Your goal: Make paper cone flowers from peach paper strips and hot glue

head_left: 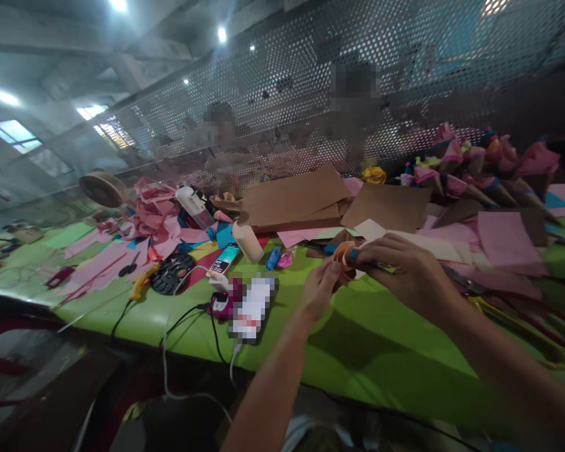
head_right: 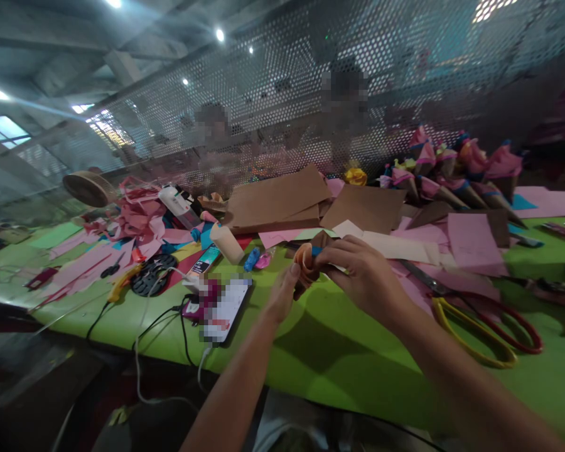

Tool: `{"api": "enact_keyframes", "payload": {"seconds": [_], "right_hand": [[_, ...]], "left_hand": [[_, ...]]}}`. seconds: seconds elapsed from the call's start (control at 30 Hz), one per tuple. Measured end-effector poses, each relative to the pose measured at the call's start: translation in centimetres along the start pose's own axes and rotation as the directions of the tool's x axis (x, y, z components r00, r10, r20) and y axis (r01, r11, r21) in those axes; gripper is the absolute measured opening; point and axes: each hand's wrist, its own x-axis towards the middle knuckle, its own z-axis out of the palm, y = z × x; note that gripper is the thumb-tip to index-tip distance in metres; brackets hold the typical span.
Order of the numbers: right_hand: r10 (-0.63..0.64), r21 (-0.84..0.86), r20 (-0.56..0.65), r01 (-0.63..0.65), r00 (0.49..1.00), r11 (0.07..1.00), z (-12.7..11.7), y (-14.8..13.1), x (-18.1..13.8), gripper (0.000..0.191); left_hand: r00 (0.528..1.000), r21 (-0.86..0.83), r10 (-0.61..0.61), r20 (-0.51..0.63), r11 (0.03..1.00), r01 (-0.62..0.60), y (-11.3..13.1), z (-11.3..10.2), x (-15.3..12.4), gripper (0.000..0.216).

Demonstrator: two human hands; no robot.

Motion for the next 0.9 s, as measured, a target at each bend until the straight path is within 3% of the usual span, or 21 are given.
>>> {"api": "enact_keyframes", "payload": {"seconds": [0.27, 0.63, 0.9], "right_hand": [[0.000, 0.048, -0.070, 0.003, 0.998, 0.999, -0.4, -0.8, -0.1, 0.017], [-0.086, 0.014, -0.015, 0.086, 0.996, 0.996, -0.4, -0.6, -0.2, 0.014], [-0.097, -0.002, 0.014, 0.098, 0.995, 0.995, -1.1, -0.9, 0.1, 0.017]], "left_hand": [[0.998, 0.029, 0.050, -0.032, 0.998, -0.049, -0.5, -0.2, -0.1, 0.077], [0.992, 0.031, 0.121, -0.031, 0.992, -0.120, -0.8, -0.3, 0.0, 0.078], [0.995, 0.010, 0.098, -0.013, 0.995, -0.098, -1.4, -0.5, 0.1, 0.077]]}}
